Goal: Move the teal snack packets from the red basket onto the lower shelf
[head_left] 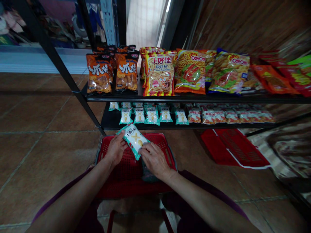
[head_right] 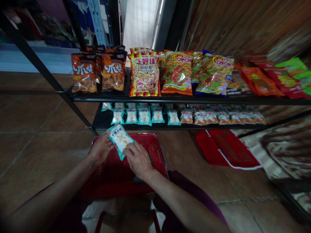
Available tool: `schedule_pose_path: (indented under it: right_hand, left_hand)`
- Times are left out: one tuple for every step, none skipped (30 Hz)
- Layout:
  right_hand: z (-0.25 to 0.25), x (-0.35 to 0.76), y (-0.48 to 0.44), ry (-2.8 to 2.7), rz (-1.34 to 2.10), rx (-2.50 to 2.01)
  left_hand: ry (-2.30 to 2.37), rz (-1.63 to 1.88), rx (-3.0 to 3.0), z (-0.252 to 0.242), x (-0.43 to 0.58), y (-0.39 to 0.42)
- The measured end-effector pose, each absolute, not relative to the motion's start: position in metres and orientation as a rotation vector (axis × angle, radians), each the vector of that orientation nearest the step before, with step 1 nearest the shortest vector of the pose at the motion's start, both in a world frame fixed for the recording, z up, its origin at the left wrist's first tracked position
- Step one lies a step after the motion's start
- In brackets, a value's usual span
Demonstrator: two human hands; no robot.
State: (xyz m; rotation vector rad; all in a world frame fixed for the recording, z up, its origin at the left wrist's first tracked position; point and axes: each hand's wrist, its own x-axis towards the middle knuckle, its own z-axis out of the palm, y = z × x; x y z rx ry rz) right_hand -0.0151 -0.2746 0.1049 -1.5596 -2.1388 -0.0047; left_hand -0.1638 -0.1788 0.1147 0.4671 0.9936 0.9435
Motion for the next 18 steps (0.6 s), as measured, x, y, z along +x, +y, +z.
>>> schedule_pose_path:
  right_hand:
    - [0.104, -0.015, -0.275, -2.087, 0.071, -1.550]
    - [0.104, -0.016, -0.275, -2.007, 0.154, -1.551]
    - [0.104, -0.016, -0.274, -1.896, 0.245, -1.567]
    - [0.103, -0.016, -0.274, -1.757, 0.339, -1.592]
    - [0.103, -0.016, -0.273, -1.599, 0.436, -1.618]
    - [0.102, -0.015, -0.271, -1.432, 0.540, -1.636]
    - [0.101, -0.015, -0.270, -1.261, 0.652, -1.640]
    - [0.100, -0.015, -0.268, -1.097, 0.782, -1.629]
    - [0.099, -0.015, -0.267, -0.945, 0.925, -1.602]
    - [0.099, -0.015, -0.266, -0.807, 1.073, -1.562]
    - [0.098, -0.016, -0.265, -0.684, 1.214, -1.512]
    - [0.098, -0.016, -0.264, -0.580, 1.335, -1.457]
    - [0.097, -0.017, -0.264, -0.500, 1.424, -1.402]
    - [0.097, -0.017, -0.264, -0.447, 1.478, -1.355]
    - [0.097, -0.017, -0.264, -0.414, 1.501, -1.317]
    - [0.096, -0.017, -0.263, -0.395, 1.510, -1.289]
    - [0.096, -0.017, -0.263, -0.384, 1.513, -1.270]
    - [0.095, -0.016, -0.263, -0.370, 1.514, -1.257]
  left_hand:
    - [0.996, 0.959, 0.457, 0.114, -0.165, -0.177]
    - [0.995, 0.977, 0.444, 0.113, -0.166, -0.175]
    - [0.991, 0.992, 0.427, 0.113, -0.167, -0.173]
    - [0.987, 1.003, 0.410, 0.113, -0.168, -0.171]
    - [0.986, 1.011, 0.391, 0.114, -0.169, -0.170]
    - [0.985, 1.013, 0.372, 0.115, -0.169, -0.168]
    - [0.988, 1.012, 0.354, 0.116, -0.169, -0.168]
    - [0.992, 1.009, 0.340, 0.117, -0.168, -0.168]
    - [0.994, 1.006, 0.330, 0.118, -0.167, -0.168]
    - [0.997, 1.003, 0.325, 0.119, -0.166, -0.169]
    - [0.999, 0.997, 0.325, 0.119, -0.165, -0.170]
    - [1.000, 0.991, 0.330, 0.119, -0.164, -0.172]
    - [1.002, 0.984, 0.339, 0.119, -0.162, -0.173]
    - [1.003, 0.978, 0.347, 0.118, -0.161, -0.174]
    - [1.000, 0.973, 0.355, 0.117, -0.160, -0.175]
    - [0.995, 0.968, 0.361, 0.117, -0.159, -0.176]
    - [0.990, 0.965, 0.366, 0.116, -0.159, -0.177]
    - [0.985, 0.964, 0.370, 0.115, -0.158, -0.177]
